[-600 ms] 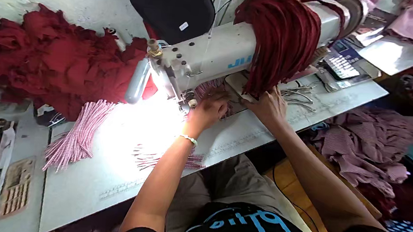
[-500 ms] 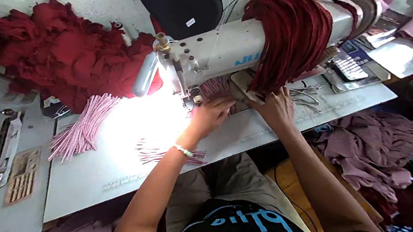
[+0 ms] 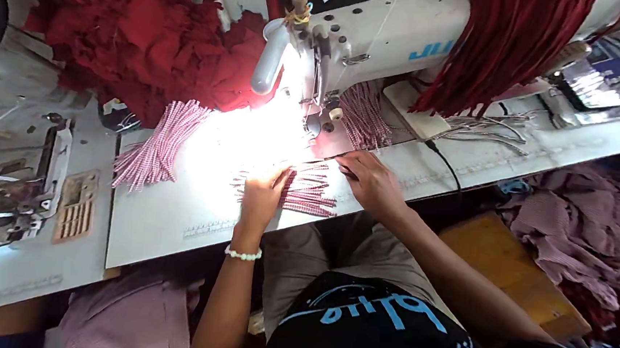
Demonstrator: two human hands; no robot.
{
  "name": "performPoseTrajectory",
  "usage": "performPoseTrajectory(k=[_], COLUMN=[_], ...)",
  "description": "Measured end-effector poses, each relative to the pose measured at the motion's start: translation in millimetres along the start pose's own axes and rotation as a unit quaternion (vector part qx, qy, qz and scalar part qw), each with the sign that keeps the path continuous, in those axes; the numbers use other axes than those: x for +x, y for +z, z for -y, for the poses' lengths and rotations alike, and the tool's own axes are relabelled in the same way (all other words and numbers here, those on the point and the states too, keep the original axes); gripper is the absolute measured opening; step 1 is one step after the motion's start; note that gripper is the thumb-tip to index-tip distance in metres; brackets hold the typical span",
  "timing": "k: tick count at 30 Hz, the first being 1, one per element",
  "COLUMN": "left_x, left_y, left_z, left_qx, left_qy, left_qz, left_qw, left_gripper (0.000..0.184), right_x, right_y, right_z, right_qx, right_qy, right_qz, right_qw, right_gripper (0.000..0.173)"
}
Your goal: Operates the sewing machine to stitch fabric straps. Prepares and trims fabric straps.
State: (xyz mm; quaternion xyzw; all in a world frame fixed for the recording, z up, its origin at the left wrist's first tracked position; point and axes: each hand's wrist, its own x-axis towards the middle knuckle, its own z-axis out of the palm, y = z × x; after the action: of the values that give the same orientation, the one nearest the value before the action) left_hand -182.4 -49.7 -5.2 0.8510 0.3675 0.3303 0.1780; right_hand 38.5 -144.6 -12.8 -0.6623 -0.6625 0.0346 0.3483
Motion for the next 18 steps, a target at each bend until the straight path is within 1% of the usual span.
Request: performPoseTrajectory(k=[2, 4, 5, 6, 7, 9, 11, 13, 15, 18], left_x=[16, 28, 32, 33, 34, 37, 36, 35, 35, 35], left_y=[5, 6, 6, 7, 7, 7, 7, 7, 7, 6], left_z=[-1, -6, -8, -9, -10, -12, -13, -12, -13, -11], left_qx=[0.031, 0.048, 0.049, 0.038, 0.026, 0.018, 0.017, 0.011, -0.012, -0.009], left_qy=[-0.019, -0.067, -0.098, -0.127, -0.146, -0.150, -0.126, -0.093, -0.096, -0.114], left_qz=[0.049, 0.120, 0.153, 0.169, 0.174, 0.173, 0.168, 0.154, 0.147, 0.159], left_qw=[0.998, 0.989, 0.982, 0.977, 0.973, 0.973, 0.978, 0.984, 0.984, 0.981], left_gripper=[0.020, 0.027, 0.031, 0.033, 0.034, 0.035, 0.035, 0.034, 0.033, 0.033], right_x=[18, 34, 40, 47, 52, 60, 63, 64, 62, 65], right_y=[8, 18, 22, 23, 23, 23, 27, 33, 35, 41], right_z=[2, 3, 4, 6, 9, 13, 15, 19, 25, 20], right_qx=[-0.005, -0.022, -0.034, -0.049, -0.061, -0.074, -0.081, -0.083, -0.087, -0.073], right_qy=[-0.005, -0.005, 0.006, 0.027, 0.052, 0.083, 0.086, 0.068, 0.050, 0.060], right_qz=[0.019, 0.024, 0.033, 0.051, 0.070, 0.094, 0.109, 0.106, 0.105, 0.104], right_qw=[1.000, 0.999, 0.999, 0.997, 0.994, 0.989, 0.987, 0.988, 0.989, 0.990], right_gripper=[0.029, 0.031, 0.032, 0.032, 0.034, 0.040, 0.045, 0.048, 0.049, 0.046])
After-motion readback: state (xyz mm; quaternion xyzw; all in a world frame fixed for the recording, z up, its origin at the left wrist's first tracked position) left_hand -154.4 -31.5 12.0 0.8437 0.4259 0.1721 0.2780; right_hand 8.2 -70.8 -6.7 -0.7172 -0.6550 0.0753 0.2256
